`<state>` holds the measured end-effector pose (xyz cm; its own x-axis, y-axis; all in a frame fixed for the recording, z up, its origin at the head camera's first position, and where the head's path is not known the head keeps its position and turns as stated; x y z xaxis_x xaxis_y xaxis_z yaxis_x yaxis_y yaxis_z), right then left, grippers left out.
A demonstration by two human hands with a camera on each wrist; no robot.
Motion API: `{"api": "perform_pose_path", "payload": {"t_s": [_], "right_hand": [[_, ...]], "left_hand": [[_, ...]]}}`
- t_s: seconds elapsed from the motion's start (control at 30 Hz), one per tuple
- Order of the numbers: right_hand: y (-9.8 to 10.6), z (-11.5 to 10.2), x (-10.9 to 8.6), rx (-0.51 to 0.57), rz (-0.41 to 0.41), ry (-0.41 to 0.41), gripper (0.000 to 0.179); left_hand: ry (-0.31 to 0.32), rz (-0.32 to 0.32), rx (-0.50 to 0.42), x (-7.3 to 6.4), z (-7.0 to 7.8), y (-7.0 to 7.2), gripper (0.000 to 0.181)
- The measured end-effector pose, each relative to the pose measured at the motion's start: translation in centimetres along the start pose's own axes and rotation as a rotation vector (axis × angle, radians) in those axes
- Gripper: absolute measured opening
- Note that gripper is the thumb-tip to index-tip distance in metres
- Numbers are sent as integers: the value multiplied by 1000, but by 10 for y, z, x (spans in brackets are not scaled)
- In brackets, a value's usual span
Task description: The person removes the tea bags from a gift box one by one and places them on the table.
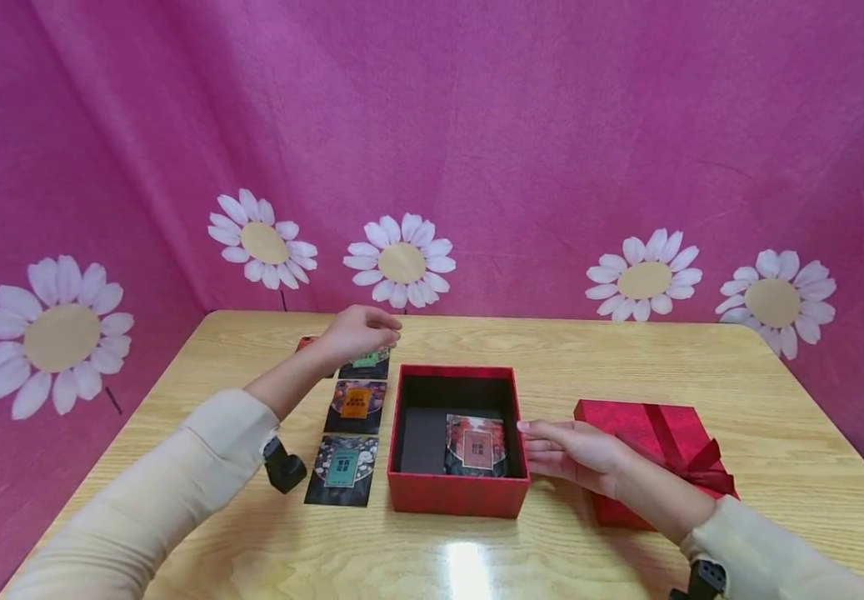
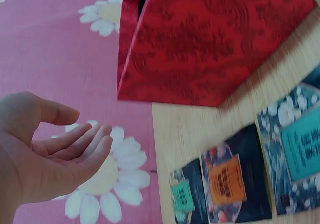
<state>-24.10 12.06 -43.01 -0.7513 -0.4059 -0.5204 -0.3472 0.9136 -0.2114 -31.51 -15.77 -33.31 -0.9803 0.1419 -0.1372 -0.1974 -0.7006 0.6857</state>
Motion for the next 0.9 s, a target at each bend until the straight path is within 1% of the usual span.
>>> {"api": "perform_pose_path", "payload": {"t_s": [0.1,0.13,0.2,0.33,0.37,0.43,0.5,0.57,0.67,0.73,0.9], "right_hand": [[0,1,0,3,-4,-3,70],[-1,1,0,2,-9,-2,71],[-1,1,-1,3,-14,0,70],[-2,0,-1,9,-25,11,69],[-2,0,-1,12,-26,12,69],[-2,0,-1,17,-28,15,69],[-2,0,-1,18,-27,14,69],[-2,0,-1,16,-23,12,69],[-2,0,-1,12,-17,12,70],[-2,0,-1,11,-18,14,70],[-1,0,-1,11,-5,6,70]], "left_hand": [[12,-53,-79,-4,8,-10,34],[20,-66,-110,-5,10,-13,33],[19,-83,-143,-7,16,-18,33],[23,-103,-165,-12,28,-28,32],[24,-115,-164,-13,30,-31,32],[46,-147,-178,-15,33,-38,32],[90,-200,-221,-18,35,-46,32],[153,-257,-267,-21,36,-55,33],[253,-313,-314,-26,35,-67,35],[303,-319,-319,-26,34,-73,34],[396,-316,-348,-27,29,-89,34]]}}
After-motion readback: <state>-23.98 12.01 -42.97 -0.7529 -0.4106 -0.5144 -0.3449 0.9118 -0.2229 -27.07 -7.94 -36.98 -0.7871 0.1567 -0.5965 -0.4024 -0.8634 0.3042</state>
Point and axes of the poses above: each hand's wrist, its own x-axis towards the middle knuckle, its own y-axis out of the back of the hand, z = x × y, the point moved 7 cm from there along x, towards the middle knuckle, and after that the axes turned 4 degrees about x, right-handed, at the moved point
